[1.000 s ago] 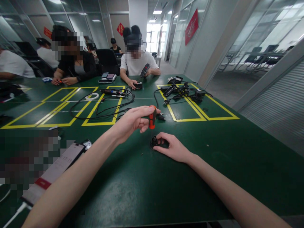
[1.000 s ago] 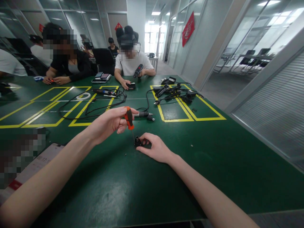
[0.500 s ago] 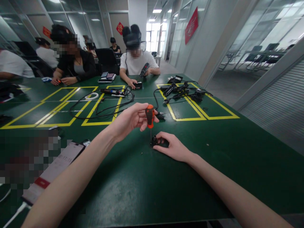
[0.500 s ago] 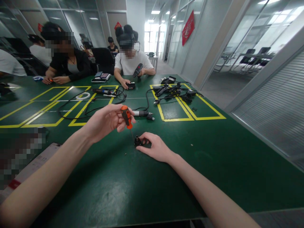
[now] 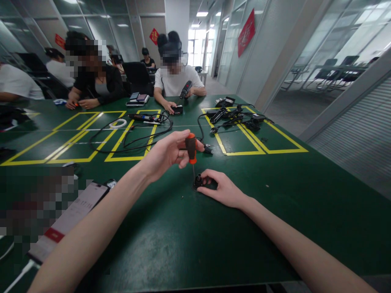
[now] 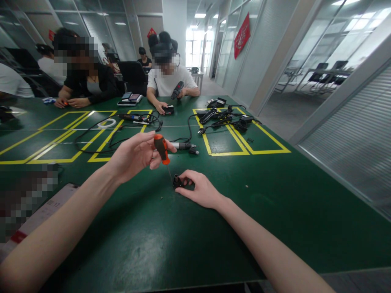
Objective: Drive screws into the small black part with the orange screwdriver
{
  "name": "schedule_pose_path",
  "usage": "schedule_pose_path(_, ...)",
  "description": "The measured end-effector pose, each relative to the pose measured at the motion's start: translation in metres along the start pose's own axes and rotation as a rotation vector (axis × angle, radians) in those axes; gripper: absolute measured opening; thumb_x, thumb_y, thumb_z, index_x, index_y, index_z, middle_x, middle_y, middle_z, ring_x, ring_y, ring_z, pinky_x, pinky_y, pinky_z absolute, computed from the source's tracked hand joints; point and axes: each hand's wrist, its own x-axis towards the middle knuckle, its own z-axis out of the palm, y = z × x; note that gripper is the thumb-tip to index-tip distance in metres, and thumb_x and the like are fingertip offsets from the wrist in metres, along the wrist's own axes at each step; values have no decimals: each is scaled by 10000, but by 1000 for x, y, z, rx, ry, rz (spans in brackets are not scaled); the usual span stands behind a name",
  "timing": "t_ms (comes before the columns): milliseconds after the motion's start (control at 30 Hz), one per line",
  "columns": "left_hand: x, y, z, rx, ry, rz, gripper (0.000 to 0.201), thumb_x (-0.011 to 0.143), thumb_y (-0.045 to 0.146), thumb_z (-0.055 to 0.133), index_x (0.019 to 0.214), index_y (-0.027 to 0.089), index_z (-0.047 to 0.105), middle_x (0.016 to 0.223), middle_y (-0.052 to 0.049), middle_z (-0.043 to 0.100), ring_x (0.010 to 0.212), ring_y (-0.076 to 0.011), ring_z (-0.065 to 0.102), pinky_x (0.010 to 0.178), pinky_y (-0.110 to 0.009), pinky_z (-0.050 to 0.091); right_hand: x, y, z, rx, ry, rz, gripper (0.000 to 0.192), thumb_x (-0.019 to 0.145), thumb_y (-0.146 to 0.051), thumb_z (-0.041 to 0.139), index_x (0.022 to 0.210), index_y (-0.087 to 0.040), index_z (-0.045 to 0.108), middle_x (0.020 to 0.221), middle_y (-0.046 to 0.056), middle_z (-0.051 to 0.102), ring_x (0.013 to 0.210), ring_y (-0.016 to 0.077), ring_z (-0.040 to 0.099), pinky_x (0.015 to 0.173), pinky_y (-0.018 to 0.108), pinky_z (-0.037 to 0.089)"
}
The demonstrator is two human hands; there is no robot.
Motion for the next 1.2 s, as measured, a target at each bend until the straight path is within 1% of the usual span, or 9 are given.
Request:
schedule_pose_path(133, 1, -1, -2, -14, -18, -26, 504, 834, 606, 701, 934, 113, 730, 913, -119, 756, 597, -117, 516, 548, -253, 417, 0, 1, 0, 10, 3, 5, 169, 914, -323, 771, 974, -208, 662, 946, 37, 717, 810, 183, 648, 767, 330, 561)
schedule_pose_path(333, -1, -1, 1, 17, -3, 3, 544, 785, 555, 818, 1133, 144, 741, 880, -44, 686, 581, -84, 493, 498, -225, 343, 0, 3, 0, -16, 2, -2, 172, 911, -315, 778, 985, -208, 665, 934, 32, 720, 808, 181, 652, 752, 319, 552)
schedule_pose_path(500, -2, -1, 1, 71, 12, 3, 493, 809, 574, 801, 1024, 132, 773, 720, 3, 558, 539, -69, 368, 471, -225, 213, -1, 1, 0, -7, -2, 6, 160, 913, -304, 773, 982, -214, 660, 948, 32, 721, 812, 181, 650, 756, 319, 550)
schedule_pose_path(567, -2, -1, 1, 57, -6, 12, 488, 812, 590, 784, 965, 128, 758, 720, -8, 586, 537, -73, 385, 474, -225, 244, -1, 1, 0, -7, 3, 3, 156, 914, -295, 773, 977, -211, 658, 940, 30, 715, 811, 180, 649, 754, 317, 544)
schedule_pose_path(667, -2, 1, 1, 17, -36, 14, 486, 826, 600, 751, 913, 122, 728, 881, -71, 714, 548, -78, 463, 503, -233, 351, 0, 1, 0, -5, 4, -1, 158, 915, -297, 770, 974, -211, 652, 936, 29, 713, 811, 182, 648, 753, 319, 538)
schedule_pose_path(800, -1, 0, 0, 2, -59, -2, 497, 848, 598, 735, 954, 112, 729, 1000, -122, 764, 588, -89, 521, 544, -235, 415, 0, 1, 0, 5, 1, 4, 163, 914, -305, 771, 978, -213, 653, 940, 29, 715, 812, 183, 649, 754, 320, 539)
schedule_pose_path(933, -2, -1, -1, 28, -53, 2, 511, 811, 568, 819, 1065, 133, 731, 931, -81, 740, 648, -106, 562, 548, -221, 413, 0, 0, 0, 6, 8, -9, 162, 909, -292, 780, 969, -207, 656, 927, 26, 712, 802, 181, 651, 750, 315, 542)
schedule_pose_path(1033, -4, -1, 0, 51, -26, -2, 526, 783, 543, 859, 1107, 143, 754, 821, -14, 654, 590, -73, 488, 511, -206, 345, 0, 1, 0, -3, 7, -22, 149, 915, -272, 776, 970, -205, 655, 937, 28, 715, 807, 180, 655, 746, 307, 541)
schedule_pose_path(1200, -5, 0, 1, 46, -4, 4, 476, 779, 549, 860, 977, 125, 768, 618, 42, 514, 546, -69, 421, 496, -201, 293, 0, 2, 0, -10, 4, -17, 162, 906, -272, 782, 981, -201, 657, 928, 27, 712, 800, 178, 653, 734, 305, 539)
